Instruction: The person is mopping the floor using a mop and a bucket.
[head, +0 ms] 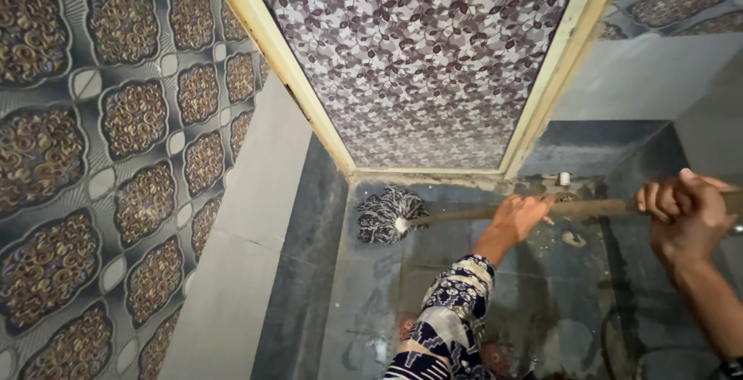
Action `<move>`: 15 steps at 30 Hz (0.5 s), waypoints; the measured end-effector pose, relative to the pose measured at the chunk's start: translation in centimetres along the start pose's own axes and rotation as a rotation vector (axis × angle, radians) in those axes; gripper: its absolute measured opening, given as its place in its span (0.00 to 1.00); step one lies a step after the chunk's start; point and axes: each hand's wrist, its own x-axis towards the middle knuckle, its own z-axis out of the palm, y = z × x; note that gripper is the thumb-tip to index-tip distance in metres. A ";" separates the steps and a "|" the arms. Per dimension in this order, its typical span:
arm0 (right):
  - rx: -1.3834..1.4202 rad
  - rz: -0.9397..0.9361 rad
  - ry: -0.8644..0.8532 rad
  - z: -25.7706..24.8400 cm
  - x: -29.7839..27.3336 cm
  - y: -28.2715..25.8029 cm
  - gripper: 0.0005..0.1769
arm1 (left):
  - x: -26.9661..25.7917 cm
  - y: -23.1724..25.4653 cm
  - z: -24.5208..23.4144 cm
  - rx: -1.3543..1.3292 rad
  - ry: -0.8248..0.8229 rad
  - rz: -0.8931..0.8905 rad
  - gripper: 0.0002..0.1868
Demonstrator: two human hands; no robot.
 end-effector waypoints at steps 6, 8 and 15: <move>0.062 -0.115 0.020 6.4 0.4 3.0 0.30 | -3.9 -6.2 -0.8 0.030 0.387 0.176 0.27; 0.113 -0.128 0.043 8.9 -0.6 4.0 0.26 | -5.0 -7.7 -2.0 0.073 0.179 0.072 0.27; -0.225 0.085 0.072 17.4 -4.8 9.4 0.17 | -11.3 -11.8 -6.9 0.340 -0.004 -0.320 0.25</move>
